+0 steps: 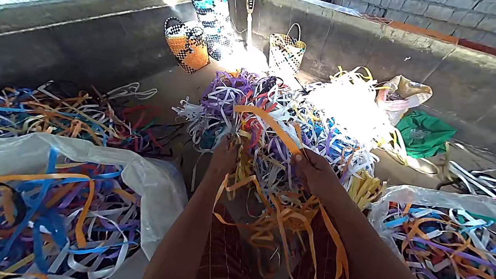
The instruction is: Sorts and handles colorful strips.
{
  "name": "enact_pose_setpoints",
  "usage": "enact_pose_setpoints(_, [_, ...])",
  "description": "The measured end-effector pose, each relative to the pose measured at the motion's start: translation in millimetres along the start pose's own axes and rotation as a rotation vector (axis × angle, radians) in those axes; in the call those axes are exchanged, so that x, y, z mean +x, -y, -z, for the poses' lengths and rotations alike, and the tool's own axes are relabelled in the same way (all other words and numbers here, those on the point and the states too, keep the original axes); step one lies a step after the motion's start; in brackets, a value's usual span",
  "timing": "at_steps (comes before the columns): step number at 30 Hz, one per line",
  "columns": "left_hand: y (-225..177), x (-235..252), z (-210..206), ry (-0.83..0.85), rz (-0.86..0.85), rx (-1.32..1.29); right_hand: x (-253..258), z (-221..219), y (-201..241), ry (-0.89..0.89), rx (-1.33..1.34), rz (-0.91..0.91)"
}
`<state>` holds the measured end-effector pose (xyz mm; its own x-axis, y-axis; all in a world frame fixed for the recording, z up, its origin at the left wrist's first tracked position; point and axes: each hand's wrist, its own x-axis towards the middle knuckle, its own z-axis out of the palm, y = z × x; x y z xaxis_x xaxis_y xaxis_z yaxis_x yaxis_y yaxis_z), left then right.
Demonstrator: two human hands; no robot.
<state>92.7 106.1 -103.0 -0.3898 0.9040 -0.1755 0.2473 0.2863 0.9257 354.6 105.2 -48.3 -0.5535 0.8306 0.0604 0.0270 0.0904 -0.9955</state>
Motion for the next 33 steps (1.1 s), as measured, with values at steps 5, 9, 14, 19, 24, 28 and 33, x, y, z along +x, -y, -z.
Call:
enact_pose_setpoints(5, [7,3,7,-0.025,0.076,-0.109,-3,0,-9,-0.008,0.216,-0.079])
enact_pose_setpoints(9, [14,-5,2,-0.014,0.106,-0.207,9,1,-26,-0.158,0.231,-0.096])
enact_pose_setpoints(14, [-20,-54,-30,0.068,0.134,-0.801,35,-19,-53,-0.207,0.017,-0.156])
enact_pose_setpoints(19, [-45,-61,-51,-0.102,-0.026,-0.943,27,-64,-57,0.107,0.202,-0.208])
enact_pose_setpoints(24, [-53,-21,-6,-0.297,-0.276,-0.871,17,-58,-72,0.389,0.087,-0.324])
enact_pose_setpoints(28, [-63,-23,45,-0.368,-0.595,-0.247,20,-38,-97,0.351,0.047,-0.497])
enact_pose_setpoints(33, [-71,-94,22,0.132,-0.618,0.653,29,-34,-98,0.365,-0.235,-0.592])
